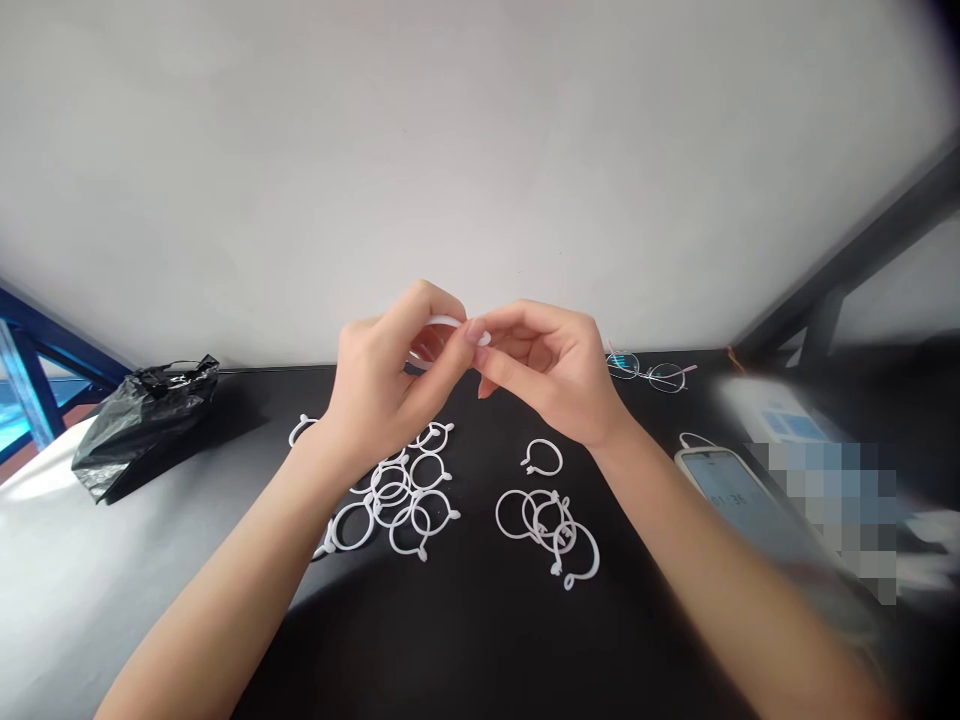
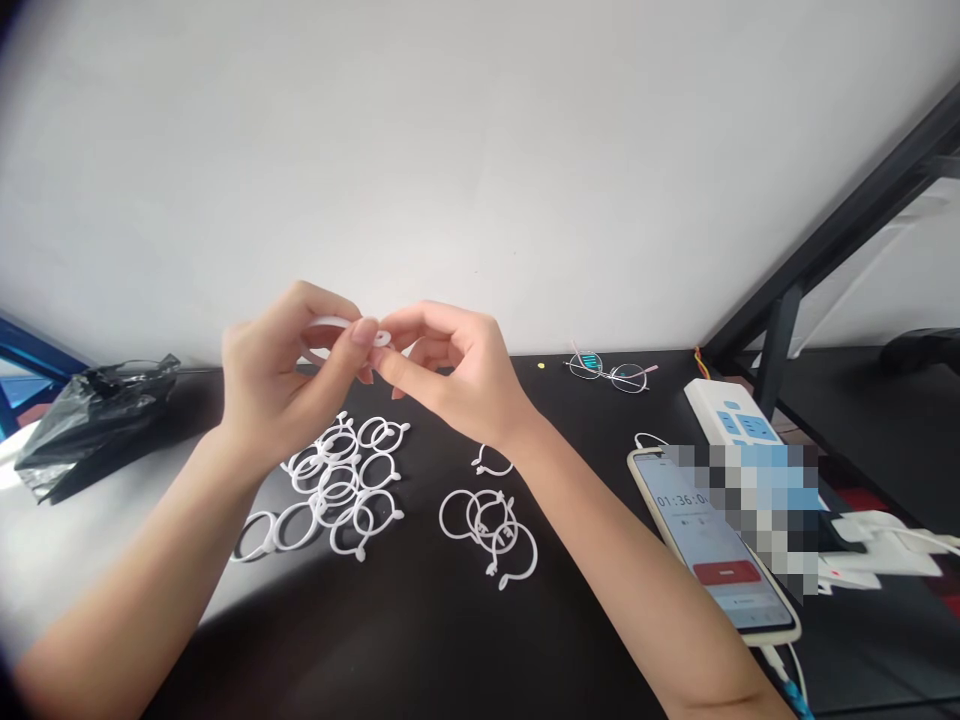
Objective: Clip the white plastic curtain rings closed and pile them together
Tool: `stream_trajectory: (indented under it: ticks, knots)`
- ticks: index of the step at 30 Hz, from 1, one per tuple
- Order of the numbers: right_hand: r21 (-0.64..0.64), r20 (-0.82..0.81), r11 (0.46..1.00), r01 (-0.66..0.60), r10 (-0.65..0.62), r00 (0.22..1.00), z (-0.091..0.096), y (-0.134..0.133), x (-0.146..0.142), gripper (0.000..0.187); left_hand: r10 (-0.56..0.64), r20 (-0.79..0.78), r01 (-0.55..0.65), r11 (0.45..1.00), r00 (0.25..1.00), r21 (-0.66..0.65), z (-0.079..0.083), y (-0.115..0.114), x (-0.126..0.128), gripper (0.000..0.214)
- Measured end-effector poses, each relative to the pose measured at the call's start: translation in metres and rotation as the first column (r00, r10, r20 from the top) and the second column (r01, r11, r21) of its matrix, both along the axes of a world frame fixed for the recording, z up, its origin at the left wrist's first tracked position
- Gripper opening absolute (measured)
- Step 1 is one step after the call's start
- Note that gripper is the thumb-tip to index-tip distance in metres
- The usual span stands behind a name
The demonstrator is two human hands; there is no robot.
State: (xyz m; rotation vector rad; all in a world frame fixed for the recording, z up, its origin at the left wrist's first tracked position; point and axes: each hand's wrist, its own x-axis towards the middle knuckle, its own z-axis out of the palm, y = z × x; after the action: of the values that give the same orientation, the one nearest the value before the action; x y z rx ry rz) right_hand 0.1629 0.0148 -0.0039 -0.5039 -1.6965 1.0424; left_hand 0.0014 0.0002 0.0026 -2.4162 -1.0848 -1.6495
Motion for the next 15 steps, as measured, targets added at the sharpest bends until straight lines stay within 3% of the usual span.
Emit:
stream_trajectory:
  ticks: [15]
  knots:
    - [-0.01, 0.022, 0.999, -0.032, 0.032, 0.999, -0.0009, 0.0002, -0.0007, 0.011, -0.04, -0.024, 0.039, 0.999, 0.999, -0.024, 0.0011, -0.0004, 0.0002, 0.015]
